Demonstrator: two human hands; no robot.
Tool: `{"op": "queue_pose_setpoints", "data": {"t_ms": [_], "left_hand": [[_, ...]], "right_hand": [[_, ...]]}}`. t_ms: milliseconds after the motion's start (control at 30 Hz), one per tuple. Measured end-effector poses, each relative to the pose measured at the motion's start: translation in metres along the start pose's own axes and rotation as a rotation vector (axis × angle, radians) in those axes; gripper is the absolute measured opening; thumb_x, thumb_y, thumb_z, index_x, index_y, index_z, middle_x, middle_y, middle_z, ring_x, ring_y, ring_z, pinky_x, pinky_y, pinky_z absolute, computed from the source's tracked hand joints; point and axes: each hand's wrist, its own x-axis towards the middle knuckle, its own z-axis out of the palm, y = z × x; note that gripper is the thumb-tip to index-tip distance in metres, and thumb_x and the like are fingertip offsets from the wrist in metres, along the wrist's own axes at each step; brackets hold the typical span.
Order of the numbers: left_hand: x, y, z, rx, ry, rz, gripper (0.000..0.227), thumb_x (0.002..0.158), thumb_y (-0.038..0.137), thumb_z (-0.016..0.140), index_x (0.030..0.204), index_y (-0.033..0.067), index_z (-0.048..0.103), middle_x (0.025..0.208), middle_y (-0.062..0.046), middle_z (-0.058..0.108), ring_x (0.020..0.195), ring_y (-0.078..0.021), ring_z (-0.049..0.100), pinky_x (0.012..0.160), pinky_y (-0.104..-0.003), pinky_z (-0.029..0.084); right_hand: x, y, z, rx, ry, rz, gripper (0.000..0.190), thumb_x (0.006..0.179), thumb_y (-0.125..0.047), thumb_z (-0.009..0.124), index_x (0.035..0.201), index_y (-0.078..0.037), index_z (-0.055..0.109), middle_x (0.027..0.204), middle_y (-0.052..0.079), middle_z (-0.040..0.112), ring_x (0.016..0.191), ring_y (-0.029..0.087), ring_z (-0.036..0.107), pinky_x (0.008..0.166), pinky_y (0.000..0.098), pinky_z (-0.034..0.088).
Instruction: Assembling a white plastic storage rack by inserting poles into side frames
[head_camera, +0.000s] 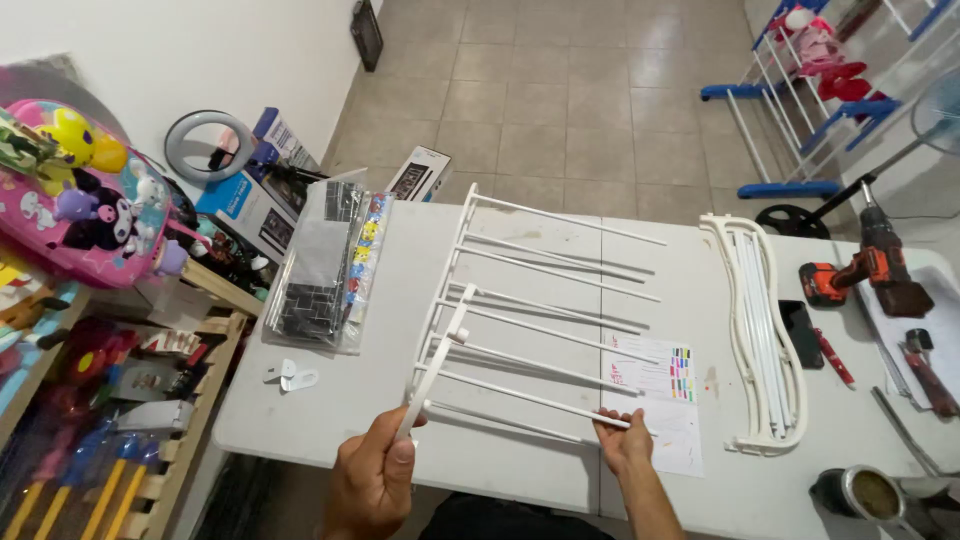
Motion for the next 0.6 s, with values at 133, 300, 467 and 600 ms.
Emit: {"op": "queue_pose_setpoints", "data": {"t_ms": [133,300,467,600], "left_hand": [[0.017,0.001,-0.004,-0.101,-0.04,0.073,0.049,0.102,0.045,0.039,0.114,0.0105,0.072,0.052,0.004,0.045,0.043,-0.0117,0.047,0.048,-0.029,0.042],[0.032,-0.002,-0.001,-0.536,-0.078,-0.025,0.049,0.098,0.048,0.052,0.104,0.0039,0.073,0.054,0.007,0.044,0.044,-0.0052,0.032,0.041,-0.026,0.025],[0.075,0.03,-0.007,-1.05,0.06,0.057,0.048,0.101,0.051,0.061,0.097,0.003,0.059,0.051,-0.002,0.038,0.038,-0.0096,0.031,0.034,-0.024,0.022],[0.123,0.037,0.019,-1.53,0.02,0.164,0.029,0.107,0.036,0.06,0.106,0.0085,0.051,0.058,0.0,0.027,0.041,-0.0116,0.028,0.033,-0.023,0.027]], "right_hand": [[0.017,0.034,-0.018,-0.046,0.035,-0.011,0.031,0.113,-0.038,0.048,0.1,-0.01,0.045,0.092,0.014,0.058,0.102,0.037,0.068,0.102,0.0692,0.051],[-0.06,0.048,0.01,-0.802,-0.102,0.265,0.076,0.093,-0.052,0.06,0.148,-0.001,0.047,0.115,0.022,0.066,0.105,0.039,0.068,0.085,0.0556,0.06],[-0.187,0.043,0.03,-1.128,-0.476,0.085,0.05,0.091,-0.046,0.063,0.125,-0.009,0.061,0.118,0.013,0.074,0.104,0.022,0.072,0.084,0.0365,0.06],[-0.202,0.049,-0.008,-1.034,-0.901,-0.19,0.082,0.086,-0.067,0.062,0.139,-0.004,0.055,0.129,0.013,0.07,0.119,0.023,0.068,0.096,0.0352,0.056]]}}
